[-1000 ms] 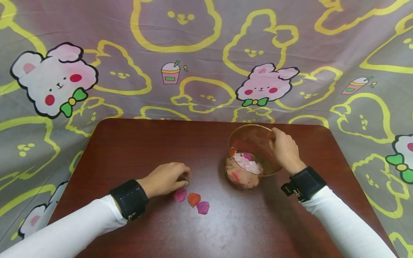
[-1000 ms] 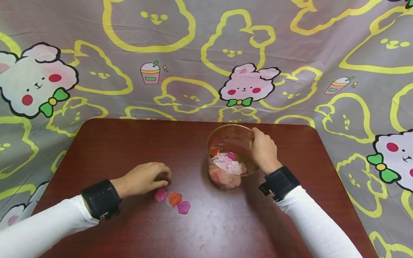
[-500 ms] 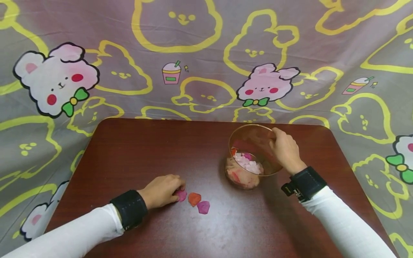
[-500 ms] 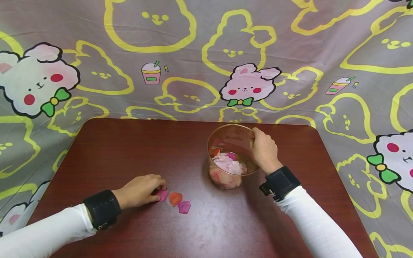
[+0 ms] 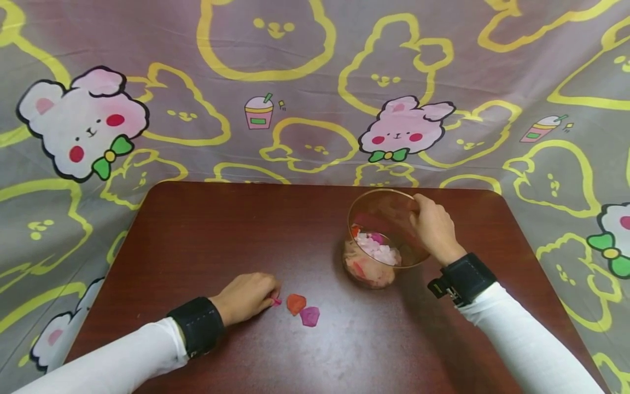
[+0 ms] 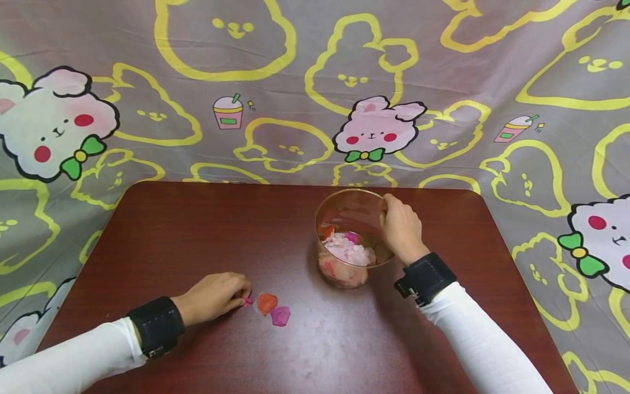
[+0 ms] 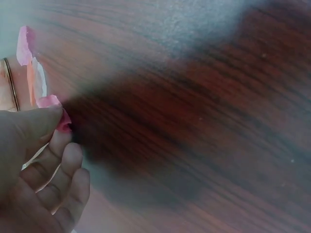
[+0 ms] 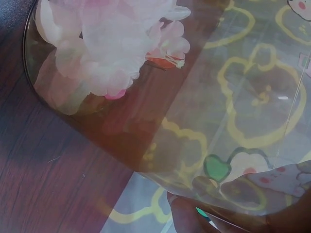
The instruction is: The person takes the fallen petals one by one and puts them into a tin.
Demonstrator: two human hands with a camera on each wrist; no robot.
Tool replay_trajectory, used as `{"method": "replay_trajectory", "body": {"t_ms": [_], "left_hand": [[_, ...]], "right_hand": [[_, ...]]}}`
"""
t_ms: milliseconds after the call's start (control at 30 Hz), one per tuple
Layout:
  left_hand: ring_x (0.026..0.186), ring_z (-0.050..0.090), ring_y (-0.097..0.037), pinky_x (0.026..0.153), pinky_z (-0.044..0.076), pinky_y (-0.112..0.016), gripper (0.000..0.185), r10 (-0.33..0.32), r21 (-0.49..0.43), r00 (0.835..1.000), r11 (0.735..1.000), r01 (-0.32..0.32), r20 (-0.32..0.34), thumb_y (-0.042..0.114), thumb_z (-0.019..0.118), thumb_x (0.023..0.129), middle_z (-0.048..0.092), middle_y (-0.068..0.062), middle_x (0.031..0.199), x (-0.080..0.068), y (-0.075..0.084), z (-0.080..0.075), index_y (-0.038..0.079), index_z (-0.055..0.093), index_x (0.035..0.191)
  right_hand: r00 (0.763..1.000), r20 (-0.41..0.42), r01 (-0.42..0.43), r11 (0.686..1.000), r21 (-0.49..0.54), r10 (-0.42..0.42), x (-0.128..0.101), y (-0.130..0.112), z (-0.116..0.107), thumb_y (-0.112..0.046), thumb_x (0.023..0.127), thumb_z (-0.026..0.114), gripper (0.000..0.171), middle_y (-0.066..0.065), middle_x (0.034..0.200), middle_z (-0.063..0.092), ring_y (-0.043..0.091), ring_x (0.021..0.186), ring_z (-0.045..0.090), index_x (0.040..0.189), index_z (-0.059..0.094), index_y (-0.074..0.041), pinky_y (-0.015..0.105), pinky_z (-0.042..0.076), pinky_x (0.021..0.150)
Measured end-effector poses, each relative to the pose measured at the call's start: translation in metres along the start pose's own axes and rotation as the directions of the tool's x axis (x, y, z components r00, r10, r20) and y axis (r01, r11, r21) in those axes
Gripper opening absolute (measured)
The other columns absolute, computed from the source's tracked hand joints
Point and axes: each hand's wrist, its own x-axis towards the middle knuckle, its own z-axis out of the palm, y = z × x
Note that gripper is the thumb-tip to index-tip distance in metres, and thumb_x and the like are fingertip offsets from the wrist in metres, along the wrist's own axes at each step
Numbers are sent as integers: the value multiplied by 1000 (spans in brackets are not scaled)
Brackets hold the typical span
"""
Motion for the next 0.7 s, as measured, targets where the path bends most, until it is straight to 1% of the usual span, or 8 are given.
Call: {"method": "replay_trajectory", "body": {"t_ms": [167,267,367,533,700], "left_hand": [[61,41,-3,57,38,-21,23,1,-8,1000,1000,-1,-8,11,77,87,49,11,66,-1,-2,-2,18,61,72],[62,41,-2,57,39,-21,23,10,-1,999,1000,-10,-42,11,77,87,51,10,66,2,-4,-5,17,61,72],[63,43,-2,59,41,-22,20,15,14,996,1000,-14,-86,11,77,87,54,9,69,8,-5,-13,17,62,75],[66,49,-5,62,46,-25,13,-10,19,991,1000,13,-136,12,77,88,60,5,74,25,-5,-36,14,66,82],[69,53,-9,63,48,-26,7,-46,3,984,999,47,-172,12,76,89,65,2,79,47,2,-67,12,70,88]], "right_hand": [[1000,-2,1,1000,1,-1,0,-1,0,-2,93,55,9,17,80,62,32,66,56,101,60,-1,39,40,52],[1000,0,1,1000,0,-1,0,-1,0,-2,93,55,10,17,79,62,30,64,55,102,60,-1,38,39,52],[1000,1,4,1000,-2,-4,0,0,0,-2,93,56,11,18,80,63,31,65,55,103,60,0,39,40,52],[1000,-2,4,1000,-3,-4,0,0,0,-2,93,56,14,21,87,67,34,69,60,105,61,0,43,44,54],[1000,-2,3,1000,-5,-3,0,-1,0,-2,92,55,15,20,85,67,34,68,60,106,61,0,42,43,53]]}}
